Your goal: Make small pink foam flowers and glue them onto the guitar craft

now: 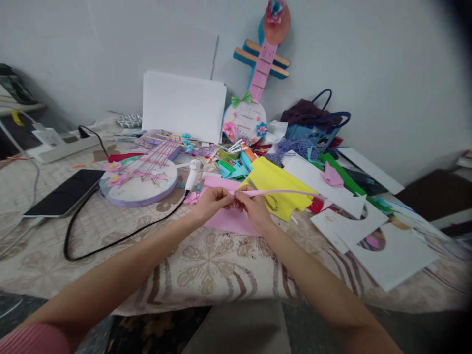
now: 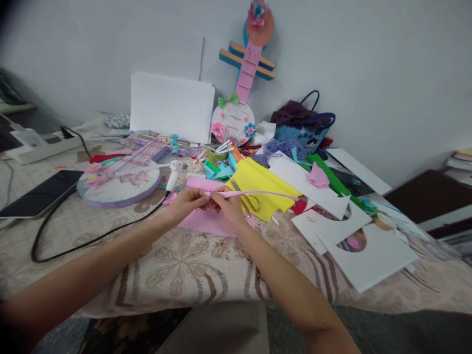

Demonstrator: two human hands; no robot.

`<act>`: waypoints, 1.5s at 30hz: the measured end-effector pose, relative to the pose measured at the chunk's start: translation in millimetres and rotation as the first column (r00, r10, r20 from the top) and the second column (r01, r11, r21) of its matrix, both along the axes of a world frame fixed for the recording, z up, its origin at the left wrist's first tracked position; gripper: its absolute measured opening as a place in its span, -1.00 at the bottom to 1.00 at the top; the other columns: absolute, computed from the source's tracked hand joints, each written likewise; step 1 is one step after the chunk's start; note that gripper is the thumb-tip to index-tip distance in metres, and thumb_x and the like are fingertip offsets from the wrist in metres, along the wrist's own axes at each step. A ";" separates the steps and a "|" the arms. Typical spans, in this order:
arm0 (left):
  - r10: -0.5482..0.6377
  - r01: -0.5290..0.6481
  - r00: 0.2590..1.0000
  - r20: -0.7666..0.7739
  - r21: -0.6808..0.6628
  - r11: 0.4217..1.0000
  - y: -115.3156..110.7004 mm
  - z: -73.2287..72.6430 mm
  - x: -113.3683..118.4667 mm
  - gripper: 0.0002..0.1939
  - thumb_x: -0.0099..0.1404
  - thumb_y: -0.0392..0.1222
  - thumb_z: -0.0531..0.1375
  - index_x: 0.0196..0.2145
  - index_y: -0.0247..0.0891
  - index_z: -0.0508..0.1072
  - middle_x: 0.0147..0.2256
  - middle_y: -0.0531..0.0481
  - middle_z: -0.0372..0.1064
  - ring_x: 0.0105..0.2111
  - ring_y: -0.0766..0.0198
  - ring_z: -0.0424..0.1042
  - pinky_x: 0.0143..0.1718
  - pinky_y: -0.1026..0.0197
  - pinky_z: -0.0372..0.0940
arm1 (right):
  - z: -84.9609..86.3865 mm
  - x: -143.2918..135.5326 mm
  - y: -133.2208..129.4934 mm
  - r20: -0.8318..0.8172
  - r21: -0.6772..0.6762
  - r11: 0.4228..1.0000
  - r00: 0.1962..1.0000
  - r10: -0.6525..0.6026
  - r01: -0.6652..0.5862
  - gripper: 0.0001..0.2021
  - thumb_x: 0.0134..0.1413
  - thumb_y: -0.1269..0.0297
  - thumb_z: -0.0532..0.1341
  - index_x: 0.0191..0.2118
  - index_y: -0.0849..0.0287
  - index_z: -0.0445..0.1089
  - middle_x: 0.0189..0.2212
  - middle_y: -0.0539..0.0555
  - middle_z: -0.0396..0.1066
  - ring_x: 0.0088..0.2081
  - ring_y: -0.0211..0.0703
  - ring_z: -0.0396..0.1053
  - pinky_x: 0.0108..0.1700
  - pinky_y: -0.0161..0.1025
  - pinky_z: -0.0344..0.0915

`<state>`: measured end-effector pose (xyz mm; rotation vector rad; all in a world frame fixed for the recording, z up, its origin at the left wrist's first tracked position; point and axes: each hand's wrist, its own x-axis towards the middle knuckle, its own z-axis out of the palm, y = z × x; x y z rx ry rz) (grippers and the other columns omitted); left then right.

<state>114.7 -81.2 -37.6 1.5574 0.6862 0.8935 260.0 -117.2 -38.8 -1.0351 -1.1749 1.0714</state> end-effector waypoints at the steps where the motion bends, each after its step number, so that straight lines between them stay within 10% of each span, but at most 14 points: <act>1: -0.001 0.001 1.000 0.001 0.008 1.000 0.5 -0.7 0.2 -0.72 0.14 -0.04 0.19 -0.49 -0.35 0.37 -0.53 -0.03 0.37 -0.51 0.37 0.33 -0.42 0.28 0.26 | -0.2 -0.5 -0.2 -0.004 0.000 1.000 1.000 -0.002 0.002 -0.84 -0.08 0.21 0.23 -0.50 0.15 0.26 -0.67 -0.08 0.26 -0.62 -0.32 0.18 -0.58 -0.35 0.07; 45: 0.141 -0.127 0.984 0.109 -0.127 0.984 9.8 2.0 -3.6 -0.77 0.05 -0.10 0.26 -0.50 -0.34 0.35 -0.53 0.01 0.36 -0.52 0.39 0.32 -0.43 0.29 0.21 | -5.0 8.3 8.4 0.182 -0.016 0.995 0.978 0.102 -0.101 -0.83 -0.07 0.20 0.19 -0.46 0.22 0.32 -0.62 -0.04 0.26 -0.57 -0.30 0.21 -0.50 -0.31 0.19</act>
